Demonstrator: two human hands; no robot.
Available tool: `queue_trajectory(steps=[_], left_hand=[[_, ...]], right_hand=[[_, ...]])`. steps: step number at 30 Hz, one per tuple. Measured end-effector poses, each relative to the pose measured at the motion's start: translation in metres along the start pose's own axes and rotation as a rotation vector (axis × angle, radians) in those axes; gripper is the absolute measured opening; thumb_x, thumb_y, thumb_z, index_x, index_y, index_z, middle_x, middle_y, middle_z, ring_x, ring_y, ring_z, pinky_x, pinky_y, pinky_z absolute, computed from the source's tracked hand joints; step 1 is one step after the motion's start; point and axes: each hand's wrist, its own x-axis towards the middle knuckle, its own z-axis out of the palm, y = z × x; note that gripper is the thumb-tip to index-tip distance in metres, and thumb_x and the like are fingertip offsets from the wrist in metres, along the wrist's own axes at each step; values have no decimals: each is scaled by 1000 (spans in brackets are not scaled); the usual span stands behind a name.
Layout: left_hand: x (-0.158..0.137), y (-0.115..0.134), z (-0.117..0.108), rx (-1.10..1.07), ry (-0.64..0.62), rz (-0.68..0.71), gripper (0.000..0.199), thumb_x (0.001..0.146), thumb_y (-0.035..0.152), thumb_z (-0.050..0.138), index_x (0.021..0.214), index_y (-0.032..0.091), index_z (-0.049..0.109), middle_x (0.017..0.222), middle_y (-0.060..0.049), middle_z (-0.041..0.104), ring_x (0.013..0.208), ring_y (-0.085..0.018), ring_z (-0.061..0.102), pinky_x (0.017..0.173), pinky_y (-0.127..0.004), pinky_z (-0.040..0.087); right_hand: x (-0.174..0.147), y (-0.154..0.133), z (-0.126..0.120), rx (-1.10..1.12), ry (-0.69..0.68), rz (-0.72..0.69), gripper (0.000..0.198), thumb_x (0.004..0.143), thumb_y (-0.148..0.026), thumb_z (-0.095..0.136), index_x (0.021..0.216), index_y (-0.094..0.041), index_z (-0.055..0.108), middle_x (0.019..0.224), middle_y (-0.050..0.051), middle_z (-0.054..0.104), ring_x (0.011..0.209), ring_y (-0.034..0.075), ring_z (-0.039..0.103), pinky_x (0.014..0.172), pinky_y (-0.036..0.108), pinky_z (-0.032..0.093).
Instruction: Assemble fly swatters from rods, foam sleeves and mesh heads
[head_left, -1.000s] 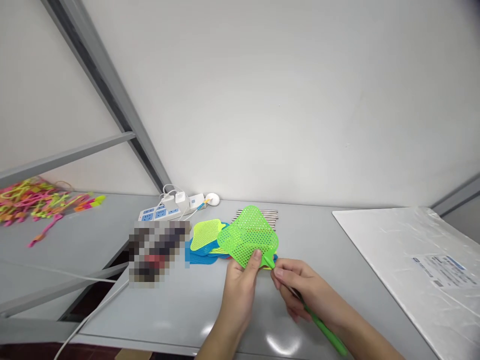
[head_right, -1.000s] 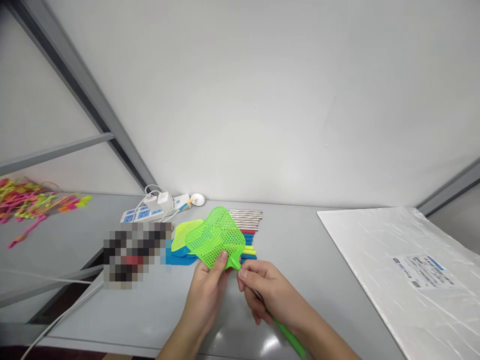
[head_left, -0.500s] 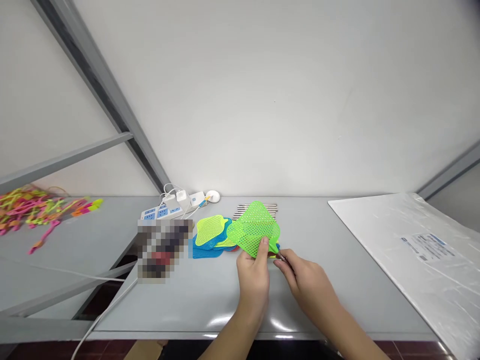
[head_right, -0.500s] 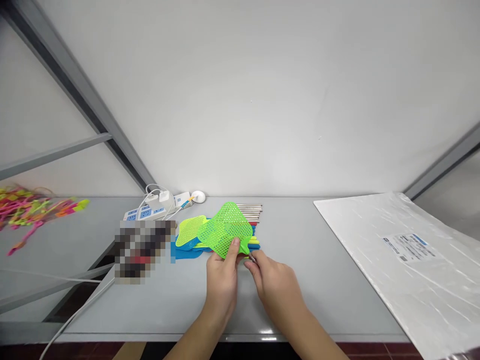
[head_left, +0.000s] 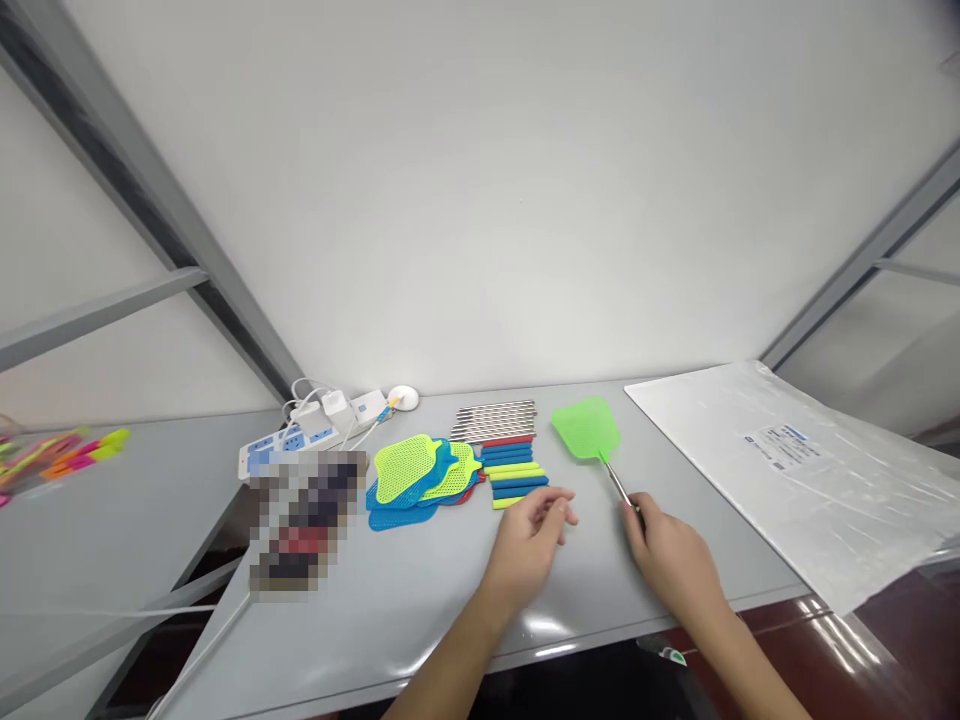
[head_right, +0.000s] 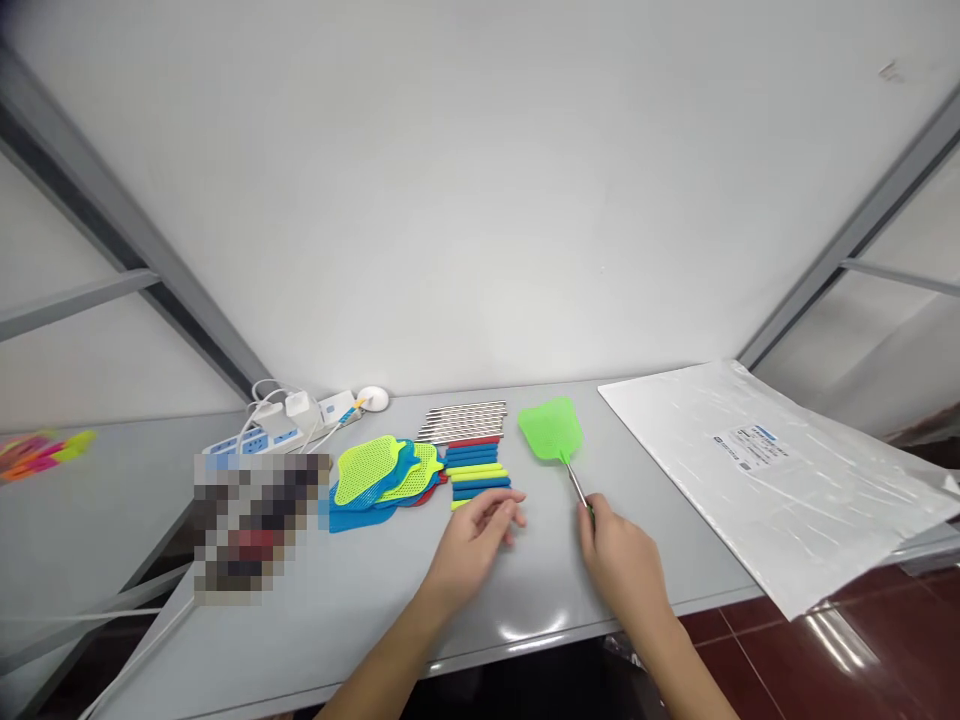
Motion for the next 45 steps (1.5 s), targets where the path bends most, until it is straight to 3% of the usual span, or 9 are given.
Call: queue_trajectory(steps=[4, 10, 16, 21, 24, 29, 33, 35, 45], left_hand=[[-2, -5, -25, 216, 116, 107, 22, 92, 37, 57, 98, 21, 70, 80, -3, 63, 74, -18, 55, 69, -29, 41], [-8, -24, -45, 908, 212, 452, 17, 96, 25, 49, 94, 23, 67, 84, -3, 61, 81, -20, 55, 70, -30, 43], [-15, -24, -52, 1247, 268, 332, 17, 93, 24, 53, 104, 28, 65, 92, -4, 56, 86, -22, 54, 55, -25, 40], [-21, -21, -59, 1305, 320, 304, 17, 93, 23, 53, 105, 27, 65, 91, -4, 54, 85, -21, 52, 52, -24, 36], [-23, -25, -59, 1287, 326, 300, 15, 92, 20, 55, 102, 27, 65, 90, -4, 53, 83, -21, 52, 55, -25, 37], [-24, -29, -55, 1220, 342, 339, 12, 89, 13, 57, 90, 24, 63, 90, -3, 54, 83, -19, 52, 62, -29, 42], [-26, -31, -56, 1233, 371, 326, 20, 84, 14, 62, 100, 25, 62, 91, -3, 56, 82, -21, 52, 61, -31, 44], [-27, -34, -56, 1222, 376, 300, 22, 81, 14, 65, 101, 25, 62, 92, -3, 56, 82, -22, 52, 63, -33, 46], [-23, -46, -60, 1125, 305, 347, 25, 73, 9, 68, 93, 21, 59, 99, -6, 61, 88, -25, 54, 71, -41, 51]], right_hand=[[29, 1, 3, -30, 33, 36, 33, 102, -38, 27, 98, -22, 56, 79, 6, 72, 71, 25, 68, 56, 30, 32], [53, 0, 3, -91, 51, 87, 31, 102, -37, 29, 102, -21, 55, 88, 8, 72, 73, 24, 69, 55, 30, 32], [62, -4, -1, -157, 9, 57, 27, 101, -35, 30, 97, -20, 52, 90, 7, 69, 68, 24, 67, 52, 30, 31], [62, -16, -15, -215, -19, -5, 28, 101, -38, 33, 92, -19, 52, 93, 9, 66, 78, 26, 66, 51, 30, 32], [72, -39, -29, -290, 18, -107, 27, 101, -36, 35, 93, -18, 55, 94, 11, 65, 88, 26, 65, 51, 29, 33], [126, -119, -34, -266, -25, -413, 29, 102, -29, 34, 94, -19, 60, 90, 8, 66, 78, 21, 65, 57, 29, 42], [180, -185, -17, -224, -89, -612, 23, 99, -32, 48, 110, -18, 62, 111, 8, 65, 95, 20, 64, 81, 37, 53], [199, -206, -8, -211, -132, -678, 30, 95, -35, 57, 121, -19, 59, 122, 9, 61, 102, 21, 62, 86, 42, 54], [220, -225, 10, -189, -255, -818, 33, 94, -35, 58, 123, -19, 58, 125, 9, 59, 104, 22, 62, 87, 43, 54]])
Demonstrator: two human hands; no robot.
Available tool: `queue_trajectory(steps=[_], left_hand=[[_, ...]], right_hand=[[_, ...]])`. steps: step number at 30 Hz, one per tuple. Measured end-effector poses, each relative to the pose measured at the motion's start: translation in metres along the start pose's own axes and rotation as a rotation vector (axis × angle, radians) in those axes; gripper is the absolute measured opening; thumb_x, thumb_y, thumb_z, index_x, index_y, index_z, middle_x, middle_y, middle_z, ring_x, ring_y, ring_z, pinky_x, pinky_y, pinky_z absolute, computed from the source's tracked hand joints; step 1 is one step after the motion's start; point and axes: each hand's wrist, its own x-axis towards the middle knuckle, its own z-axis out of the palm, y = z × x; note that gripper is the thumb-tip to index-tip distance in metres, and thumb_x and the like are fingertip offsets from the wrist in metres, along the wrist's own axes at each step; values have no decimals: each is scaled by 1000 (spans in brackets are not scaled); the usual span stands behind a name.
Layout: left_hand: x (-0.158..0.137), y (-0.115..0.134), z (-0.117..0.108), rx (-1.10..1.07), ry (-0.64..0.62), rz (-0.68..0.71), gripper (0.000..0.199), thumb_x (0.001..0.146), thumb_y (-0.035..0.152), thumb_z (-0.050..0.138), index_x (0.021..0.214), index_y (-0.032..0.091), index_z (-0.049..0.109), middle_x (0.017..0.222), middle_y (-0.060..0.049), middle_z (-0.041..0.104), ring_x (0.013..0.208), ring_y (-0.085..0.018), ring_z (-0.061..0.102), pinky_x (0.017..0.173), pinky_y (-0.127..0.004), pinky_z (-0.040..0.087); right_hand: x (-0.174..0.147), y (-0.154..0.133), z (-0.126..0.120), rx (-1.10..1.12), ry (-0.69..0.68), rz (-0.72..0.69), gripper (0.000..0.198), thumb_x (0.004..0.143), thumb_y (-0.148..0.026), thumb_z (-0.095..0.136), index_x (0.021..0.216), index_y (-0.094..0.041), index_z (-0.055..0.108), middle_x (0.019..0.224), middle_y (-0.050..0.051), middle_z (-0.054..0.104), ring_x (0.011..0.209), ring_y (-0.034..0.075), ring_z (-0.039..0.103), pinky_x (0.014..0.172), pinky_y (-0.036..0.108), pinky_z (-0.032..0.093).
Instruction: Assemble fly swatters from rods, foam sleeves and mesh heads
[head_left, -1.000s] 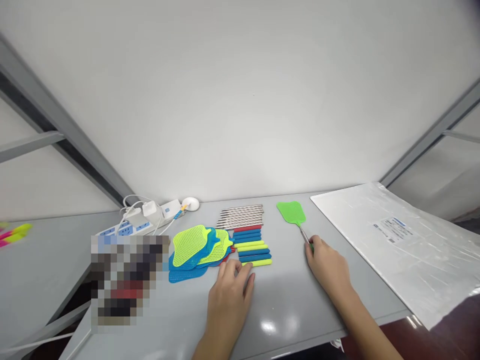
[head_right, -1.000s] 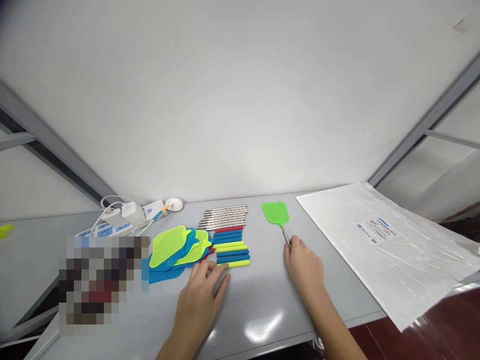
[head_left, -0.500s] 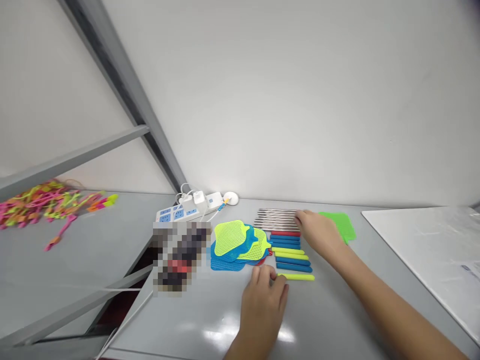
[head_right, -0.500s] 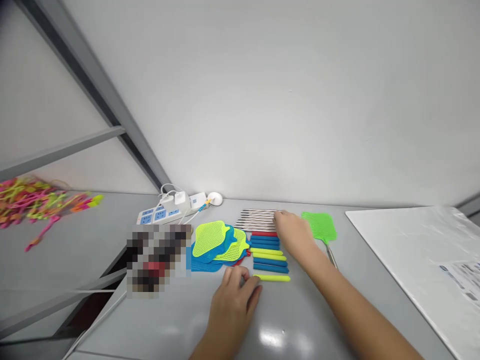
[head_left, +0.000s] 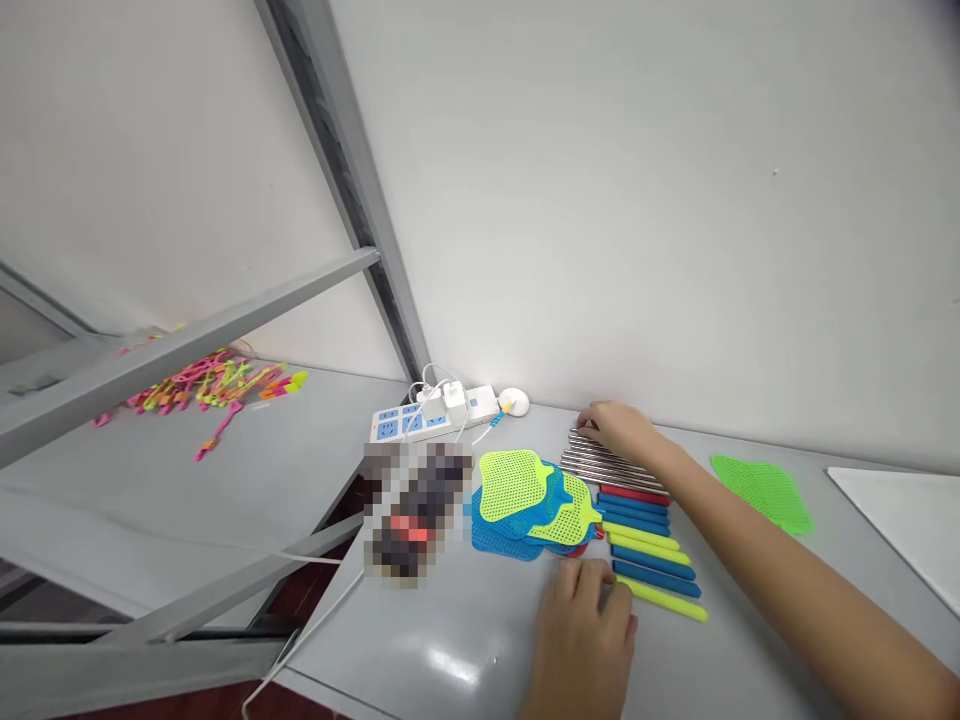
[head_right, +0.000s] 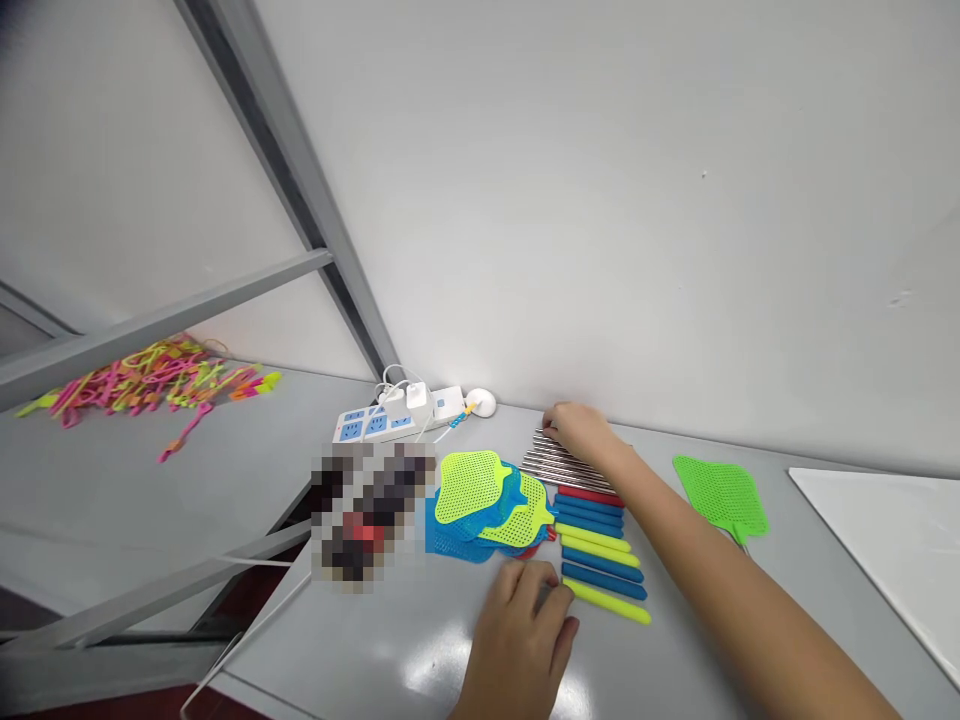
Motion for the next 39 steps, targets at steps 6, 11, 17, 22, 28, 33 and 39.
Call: queue_trajectory(steps=[6, 11, 17, 22, 28, 33, 39], left_hand=[[5, 4, -10, -48, -49, -19, 27, 78, 7, 65, 100, 20, 59, 97, -5, 63, 91, -25, 54, 83, -42, 51], [3, 7, -12, 53, -96, -54, 22, 83, 11, 61, 103, 21, 61, 90, -6, 59, 84, -25, 52, 71, -40, 50], [5, 8, -16, 69, -108, -48, 22, 86, 11, 56, 103, 23, 63, 92, -6, 58, 86, -25, 51, 73, -39, 48], [8, 10, -18, 12, -100, -39, 22, 87, 10, 56, 102, 23, 62, 110, -5, 61, 98, -27, 51, 81, -43, 46], [7, 12, -20, -28, -118, -30, 17, 90, 9, 52, 95, 22, 61, 97, -3, 66, 96, -25, 54, 79, -40, 45], [5, 11, -19, -56, -124, 31, 25, 89, 10, 54, 109, 23, 61, 99, -4, 65, 96, -24, 53, 85, -41, 44], [4, 13, -23, -79, -93, 82, 19, 91, 13, 53, 102, 23, 65, 101, -6, 63, 96, -24, 52, 83, -41, 43]], right_hand=[[1, -6, -8, -32, 51, -42, 33, 94, -35, 59, 122, -18, 58, 123, 9, 60, 102, 22, 62, 86, 43, 54], [-41, -6, -29, -74, 280, -15, 20, 97, -18, 45, 100, -14, 65, 106, 13, 64, 100, 24, 62, 85, 35, 47], [-129, -5, -44, 82, 656, 86, 20, 97, -24, 44, 112, -21, 57, 113, 8, 67, 86, 19, 67, 69, 29, 48], [-187, -18, -31, 442, 1047, 137, 16, 89, -26, 59, 105, -26, 61, 101, 2, 73, 90, 20, 71, 68, 31, 55], [-222, -40, -3, 975, 1421, 141, 14, 88, -18, 61, 100, -21, 55, 84, 2, 72, 78, 23, 73, 70, 41, 58], [-233, -53, 28, 1090, 1452, 153, 13, 91, -16, 57, 104, -20, 54, 83, 1, 70, 71, 21, 73, 71, 43, 59], [-237, -60, 52, 1060, 1328, 140, 16, 91, -16, 55, 106, -21, 54, 87, 2, 69, 76, 20, 72, 71, 40, 58]])
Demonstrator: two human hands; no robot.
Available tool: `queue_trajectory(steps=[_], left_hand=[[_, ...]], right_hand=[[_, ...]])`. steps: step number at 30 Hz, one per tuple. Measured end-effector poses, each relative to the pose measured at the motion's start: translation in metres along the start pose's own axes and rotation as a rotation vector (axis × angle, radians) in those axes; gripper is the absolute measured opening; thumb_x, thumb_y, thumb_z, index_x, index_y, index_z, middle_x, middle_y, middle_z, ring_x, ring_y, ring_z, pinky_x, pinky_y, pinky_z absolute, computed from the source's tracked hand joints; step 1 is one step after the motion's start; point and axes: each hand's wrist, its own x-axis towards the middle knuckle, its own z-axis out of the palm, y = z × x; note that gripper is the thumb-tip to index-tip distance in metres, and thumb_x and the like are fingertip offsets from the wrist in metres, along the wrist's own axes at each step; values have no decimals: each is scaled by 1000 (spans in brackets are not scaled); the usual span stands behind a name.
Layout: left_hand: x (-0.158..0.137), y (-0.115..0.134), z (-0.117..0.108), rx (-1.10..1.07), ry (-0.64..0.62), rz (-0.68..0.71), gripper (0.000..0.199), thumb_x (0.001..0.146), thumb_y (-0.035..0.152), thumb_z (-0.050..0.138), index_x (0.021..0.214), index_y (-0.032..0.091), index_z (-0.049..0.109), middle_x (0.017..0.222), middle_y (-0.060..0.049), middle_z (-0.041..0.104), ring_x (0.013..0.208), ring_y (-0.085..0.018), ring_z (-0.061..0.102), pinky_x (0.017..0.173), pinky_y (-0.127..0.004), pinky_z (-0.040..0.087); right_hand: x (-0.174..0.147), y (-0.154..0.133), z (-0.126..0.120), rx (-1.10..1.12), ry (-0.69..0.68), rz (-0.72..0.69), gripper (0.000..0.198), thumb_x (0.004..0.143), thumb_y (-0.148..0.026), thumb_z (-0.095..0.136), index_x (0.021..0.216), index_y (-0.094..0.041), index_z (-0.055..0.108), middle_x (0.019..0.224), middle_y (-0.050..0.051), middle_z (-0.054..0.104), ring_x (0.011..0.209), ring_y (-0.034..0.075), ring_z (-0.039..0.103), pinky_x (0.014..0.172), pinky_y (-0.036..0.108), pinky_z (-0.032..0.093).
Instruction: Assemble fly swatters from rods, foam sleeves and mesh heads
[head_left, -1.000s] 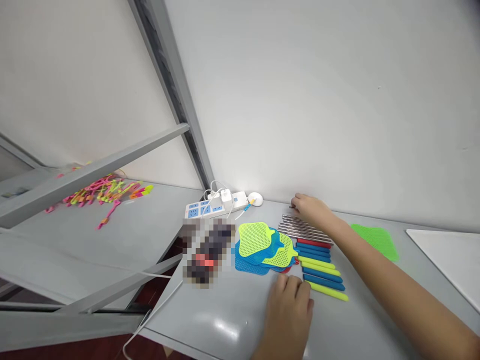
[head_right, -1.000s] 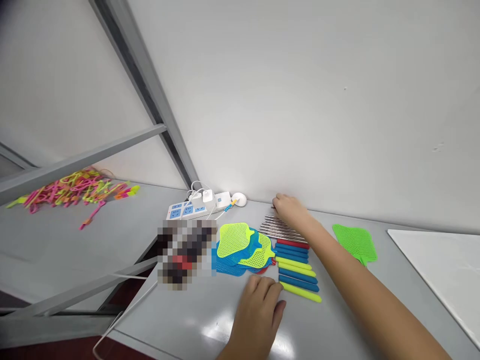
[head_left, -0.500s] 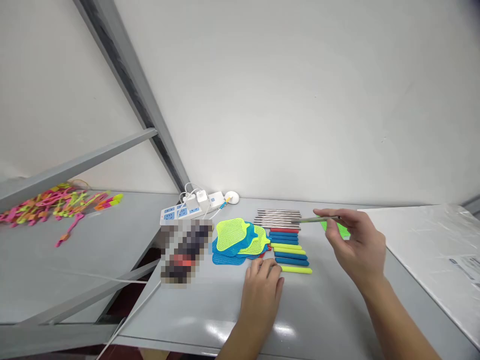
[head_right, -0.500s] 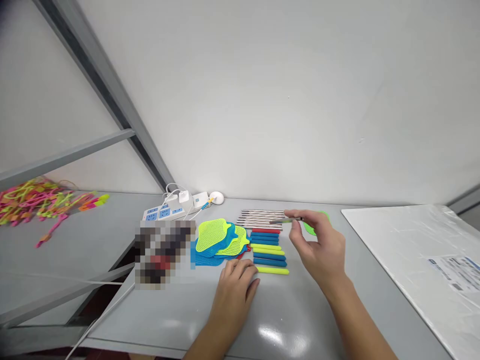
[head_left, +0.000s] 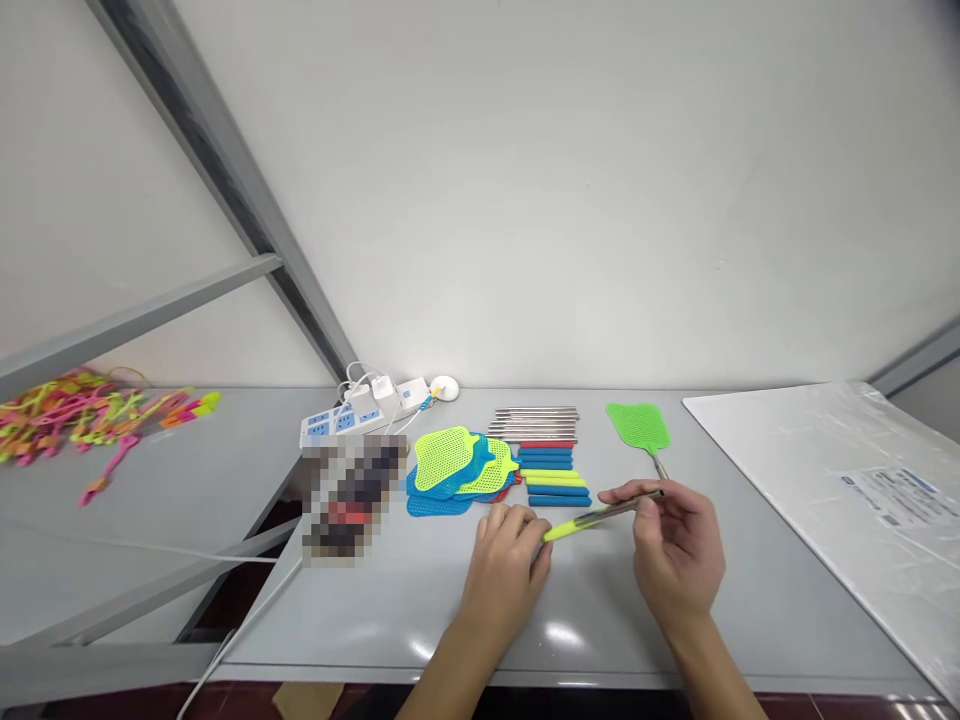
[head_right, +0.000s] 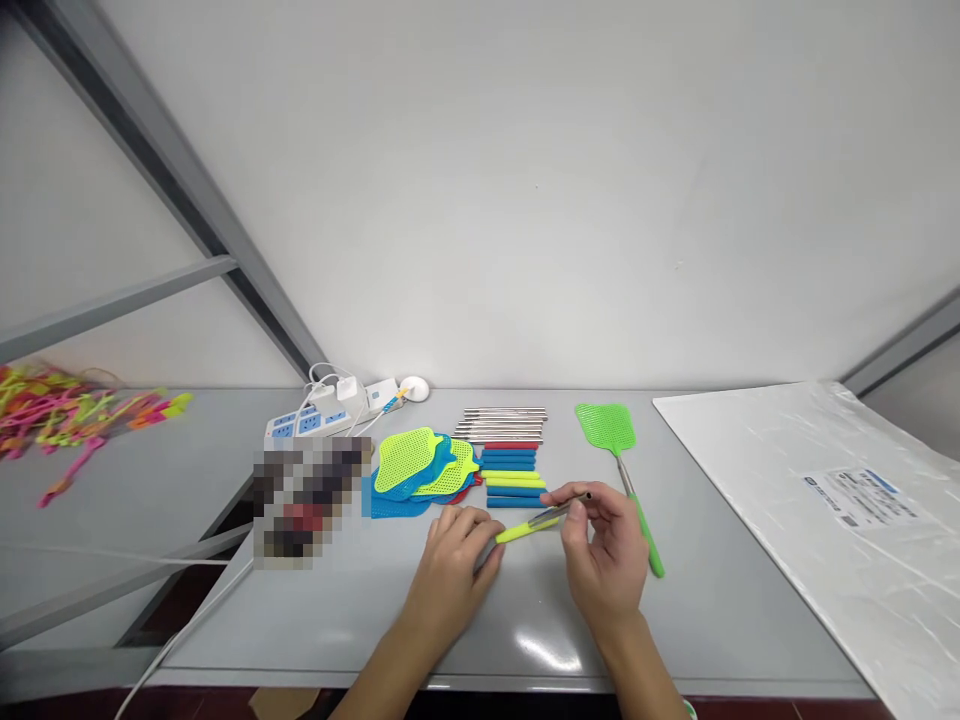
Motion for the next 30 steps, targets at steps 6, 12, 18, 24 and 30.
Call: queue_trajectory(steps=[6, 12, 18, 24, 30], left_hand=[[-6, 8, -2, -89, 72, 8, 9, 91, 22, 60, 99, 23, 63, 121, -7, 61, 112, -26, 50, 91, -43, 42], [-10, 9, 3, 41, -11, -132, 18, 87, 22, 63, 105, 23, 63, 122, -7, 59, 113, -29, 50, 86, -45, 41], [-11, 4, -1, -16, -21, -169, 11, 90, 16, 56, 94, 23, 62, 113, -4, 62, 107, -25, 55, 81, -40, 42], [-19, 1, -6, -341, 208, -180, 8, 94, 23, 56, 101, 23, 59, 109, -4, 66, 104, -21, 61, 86, -37, 48], [-23, -1, -7, -561, 407, -56, 18, 94, 15, 55, 108, 25, 55, 105, -3, 68, 101, -19, 64, 87, -33, 52]], right_hand=[[-9, 1, 1, -38, -33, -31, 23, 90, -12, 55, 111, -23, 54, 91, 2, 68, 80, 18, 71, 71, 38, 58], [-9, 1, 4, -77, -90, -68, 24, 90, -12, 54, 111, -24, 53, 90, 1, 68, 82, 18, 70, 73, 38, 58], [-10, -2, 4, -83, -104, -50, 27, 89, -12, 56, 112, -25, 52, 91, 1, 68, 84, 18, 70, 71, 37, 58], [-19, 1, 2, -165, -169, 77, 16, 95, -21, 50, 111, -23, 55, 91, 4, 72, 86, 20, 72, 77, 38, 57], [-28, 4, 3, -192, -172, 119, 14, 97, -24, 48, 111, -24, 53, 89, 4, 71, 84, 18, 71, 76, 35, 57]])
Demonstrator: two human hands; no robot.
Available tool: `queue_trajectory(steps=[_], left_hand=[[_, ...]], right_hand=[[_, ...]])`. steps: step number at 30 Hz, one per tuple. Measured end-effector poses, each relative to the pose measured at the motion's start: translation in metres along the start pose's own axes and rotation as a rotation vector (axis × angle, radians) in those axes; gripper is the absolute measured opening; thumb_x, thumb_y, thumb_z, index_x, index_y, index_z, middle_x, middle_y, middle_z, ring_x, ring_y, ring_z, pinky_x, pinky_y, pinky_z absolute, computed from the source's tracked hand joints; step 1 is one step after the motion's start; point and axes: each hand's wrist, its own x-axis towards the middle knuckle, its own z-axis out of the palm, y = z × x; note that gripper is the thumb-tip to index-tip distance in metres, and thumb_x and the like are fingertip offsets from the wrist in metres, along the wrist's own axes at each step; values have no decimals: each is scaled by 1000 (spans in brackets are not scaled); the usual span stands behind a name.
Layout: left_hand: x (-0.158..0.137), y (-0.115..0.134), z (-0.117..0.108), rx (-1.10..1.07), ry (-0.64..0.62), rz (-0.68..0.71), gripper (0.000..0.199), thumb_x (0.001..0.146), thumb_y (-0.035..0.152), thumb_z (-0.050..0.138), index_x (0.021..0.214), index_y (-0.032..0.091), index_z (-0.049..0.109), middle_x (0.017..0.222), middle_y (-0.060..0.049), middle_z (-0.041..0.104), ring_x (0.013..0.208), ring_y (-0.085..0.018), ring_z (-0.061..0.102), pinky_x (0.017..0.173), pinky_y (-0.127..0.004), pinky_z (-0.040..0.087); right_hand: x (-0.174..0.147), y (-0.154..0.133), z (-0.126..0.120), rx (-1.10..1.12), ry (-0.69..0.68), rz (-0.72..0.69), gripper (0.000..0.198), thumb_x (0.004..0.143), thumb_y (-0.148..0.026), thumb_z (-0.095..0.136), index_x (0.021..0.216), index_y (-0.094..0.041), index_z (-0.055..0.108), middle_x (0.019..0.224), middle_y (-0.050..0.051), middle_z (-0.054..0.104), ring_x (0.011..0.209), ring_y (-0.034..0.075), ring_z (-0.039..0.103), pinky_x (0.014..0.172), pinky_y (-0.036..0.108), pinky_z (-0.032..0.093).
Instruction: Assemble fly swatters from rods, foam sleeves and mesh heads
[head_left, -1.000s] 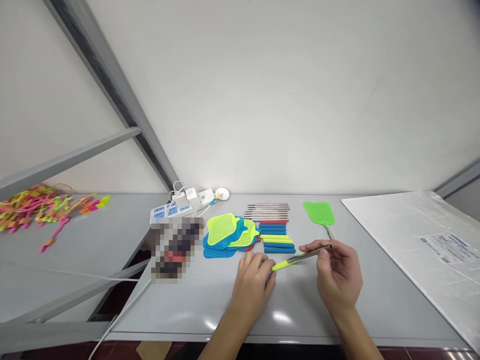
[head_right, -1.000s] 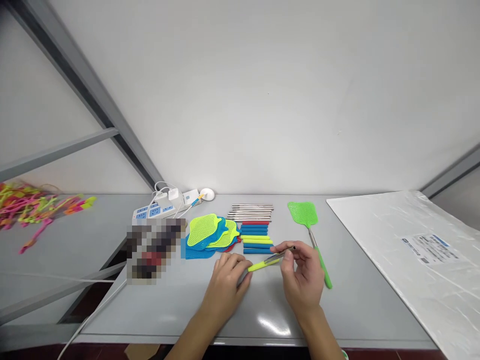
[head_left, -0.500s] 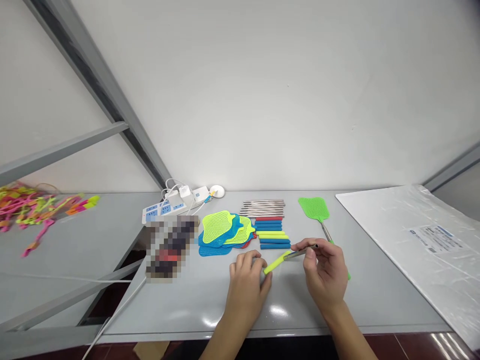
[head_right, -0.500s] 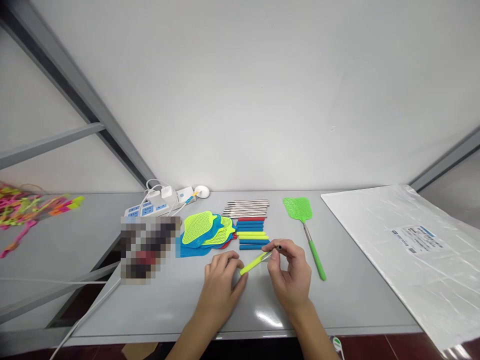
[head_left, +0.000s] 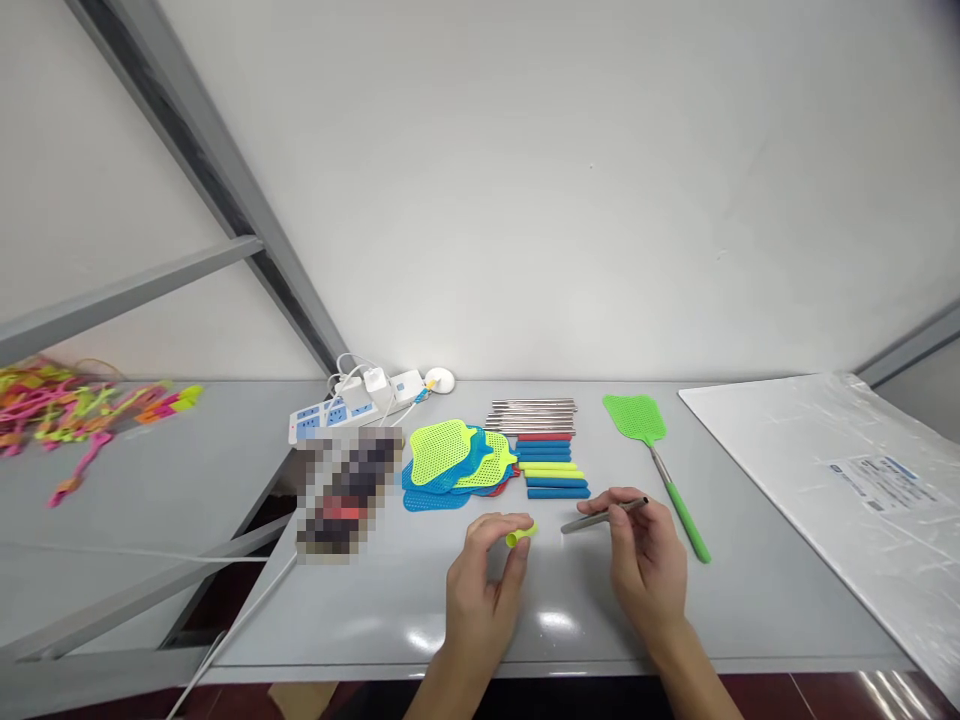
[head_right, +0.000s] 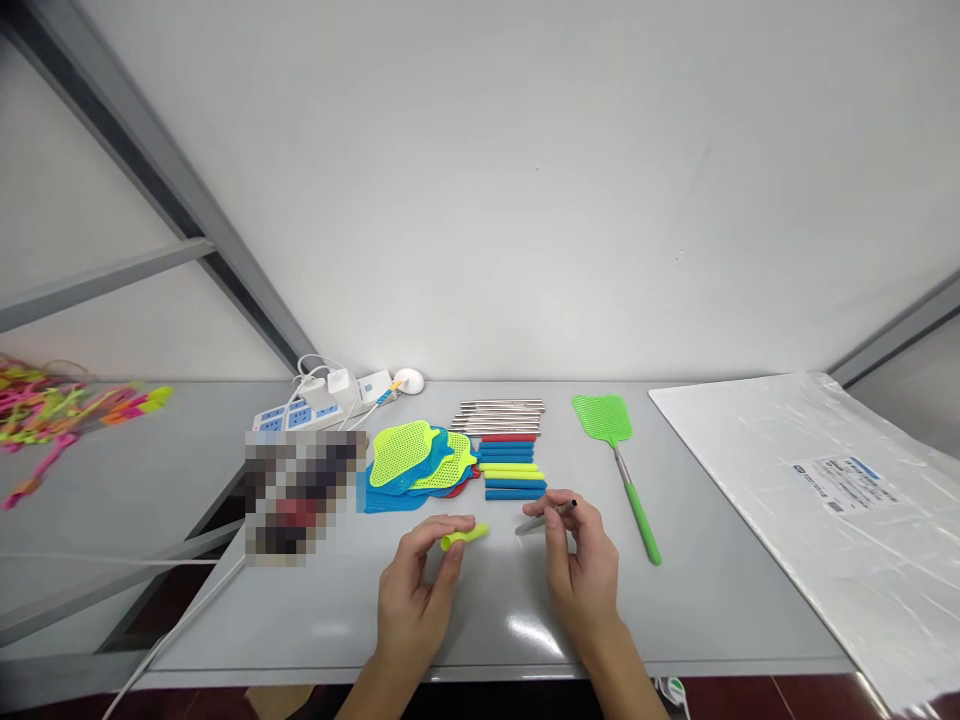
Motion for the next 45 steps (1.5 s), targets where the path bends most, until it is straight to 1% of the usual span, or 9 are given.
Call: queue_trajectory(steps=[5, 9, 12, 16, 21, 25, 32, 38, 45], left_hand=[[6, -5, -3, 98, -43, 101, 19, 90, 13, 61, 104, 25, 58, 90, 1, 66, 85, -16, 60, 77, -29, 50], [7, -10, -2, 183, -187, -74, 10, 94, 22, 59, 104, 25, 61, 95, -1, 66, 90, -18, 60, 78, -30, 49], [7, -13, 0, 254, -269, -181, 13, 96, 29, 54, 105, 24, 62, 97, -3, 67, 92, -20, 61, 81, -34, 48], [8, -13, 1, 345, -315, -195, 19, 97, 33, 51, 106, 24, 64, 98, -4, 69, 92, -23, 62, 82, -38, 46], [9, -5, -4, 206, -127, -286, 28, 99, 36, 42, 113, 22, 61, 104, -7, 68, 94, -23, 63, 81, -34, 47], [9, -1, -13, 135, -44, -334, 30, 98, 40, 44, 109, 20, 62, 86, -4, 66, 79, -21, 62, 73, -31, 47], [13, -4, -25, -58, 81, -515, 32, 91, 49, 54, 96, 19, 66, 63, 1, 56, 62, -18, 55, 59, -26, 43], [15, -8, -28, -189, 70, -564, 28, 86, 47, 62, 85, 19, 65, 67, 1, 59, 58, -14, 51, 54, -23, 39], [14, -4, -33, -187, 29, -594, 29, 86, 47, 62, 83, 18, 66, 61, 2, 53, 50, -11, 40, 46, -22, 29]], right_hand=[[3, 1, 3, -73, -88, 31, 17, 95, -27, 53, 112, -24, 54, 93, 5, 71, 84, 18, 71, 65, 28, 58], [3, 9, 4, -152, -296, 127, 18, 96, -33, 52, 111, -24, 57, 99, 6, 69, 84, 18, 69, 49, 22, 51], [0, 17, 4, -222, -391, 94, 14, 97, -33, 50, 105, -24, 59, 96, 3, 68, 83, 17, 67, 64, 26, 54], [-1, 21, 6, -260, -448, 9, 14, 99, -29, 44, 102, -23, 57, 92, 3, 66, 81, 17, 64, 73, 30, 51], [-1, 21, 12, -319, -484, -107, 18, 100, -24, 39, 103, -22, 57, 88, 5, 61, 82, 20, 57, 71, 33, 47], [-4, 20, 12, -384, -482, -212, 21, 100, -22, 39, 107, -22, 58, 85, 5, 54, 81, 21, 52, 69, 34, 44], [-5, 20, 11, -429, -571, -241, 19, 99, -23, 43, 107, -24, 60, 83, 3, 50, 76, 19, 51, 66, 32, 44], [-6, 25, 12, -451, -523, -318, 18, 97, -22, 47, 106, -24, 63, 84, 4, 52, 76, 18, 53, 66, 31, 46], [-6, 29, 10, -398, -347, -377, 21, 93, -21, 55, 112, -26, 64, 91, 6, 61, 81, 20, 59, 71, 36, 50]])
